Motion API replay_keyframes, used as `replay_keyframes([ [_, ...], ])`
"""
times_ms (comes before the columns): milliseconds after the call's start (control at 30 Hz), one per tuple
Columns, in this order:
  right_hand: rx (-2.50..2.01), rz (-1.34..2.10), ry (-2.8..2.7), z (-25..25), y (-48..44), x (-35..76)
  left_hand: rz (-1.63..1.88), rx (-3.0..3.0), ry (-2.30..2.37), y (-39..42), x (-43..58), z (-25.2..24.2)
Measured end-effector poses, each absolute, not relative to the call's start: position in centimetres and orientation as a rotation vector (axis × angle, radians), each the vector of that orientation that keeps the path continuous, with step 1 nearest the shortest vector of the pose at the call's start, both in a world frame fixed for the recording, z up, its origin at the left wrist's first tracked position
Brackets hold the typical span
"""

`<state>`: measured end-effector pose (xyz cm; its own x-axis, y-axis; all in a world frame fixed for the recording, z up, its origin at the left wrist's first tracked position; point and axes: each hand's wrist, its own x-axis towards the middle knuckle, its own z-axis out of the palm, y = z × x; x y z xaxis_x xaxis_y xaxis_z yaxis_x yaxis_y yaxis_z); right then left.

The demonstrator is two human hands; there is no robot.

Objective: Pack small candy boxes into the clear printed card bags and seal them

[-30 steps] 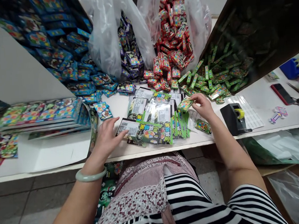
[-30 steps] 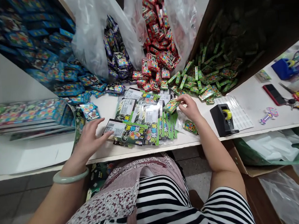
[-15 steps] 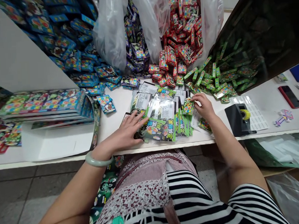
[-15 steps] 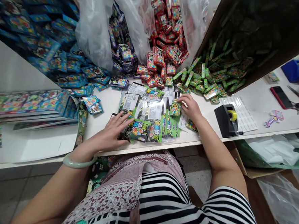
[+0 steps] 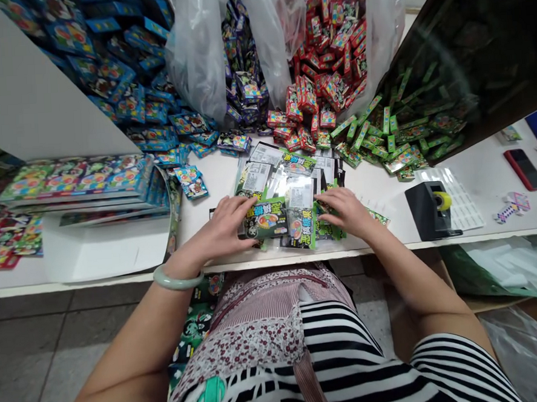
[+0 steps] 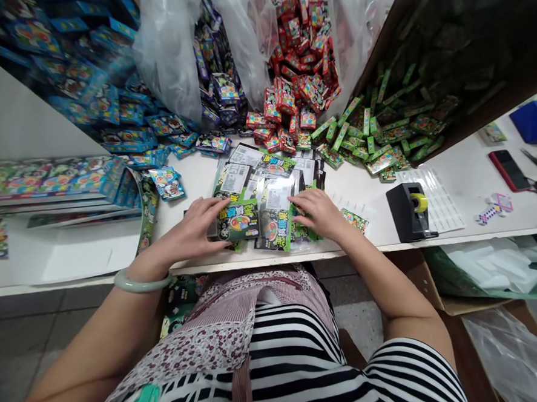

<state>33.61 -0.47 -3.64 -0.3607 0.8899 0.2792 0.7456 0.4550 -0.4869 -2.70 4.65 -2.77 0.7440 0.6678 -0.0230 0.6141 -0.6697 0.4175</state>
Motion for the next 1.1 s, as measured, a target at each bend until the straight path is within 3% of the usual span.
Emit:
replay_keyframes([
  [167,-1.739,0.365,-1.789,-2.9,-0.9,36.5,0.397,2.536,1.042,4.4,-4.1,-2.5],
  [467,-2.197,0.308,-1.786,-4.4,-3.3,30.9,0.471,2.540,1.031,3.9,-2.3,-3.5],
  [733,-1.634,0.256,-1.885,-2.2,-4.8,31.9,0.482,2.520,0.988,4.1,-2.5,-3.5],
  [1100,-1.156,0.599,-2.498,3.4,-2.7,30.5,0.511,2.535,0.797,3.8,-2.0,-3.0],
])
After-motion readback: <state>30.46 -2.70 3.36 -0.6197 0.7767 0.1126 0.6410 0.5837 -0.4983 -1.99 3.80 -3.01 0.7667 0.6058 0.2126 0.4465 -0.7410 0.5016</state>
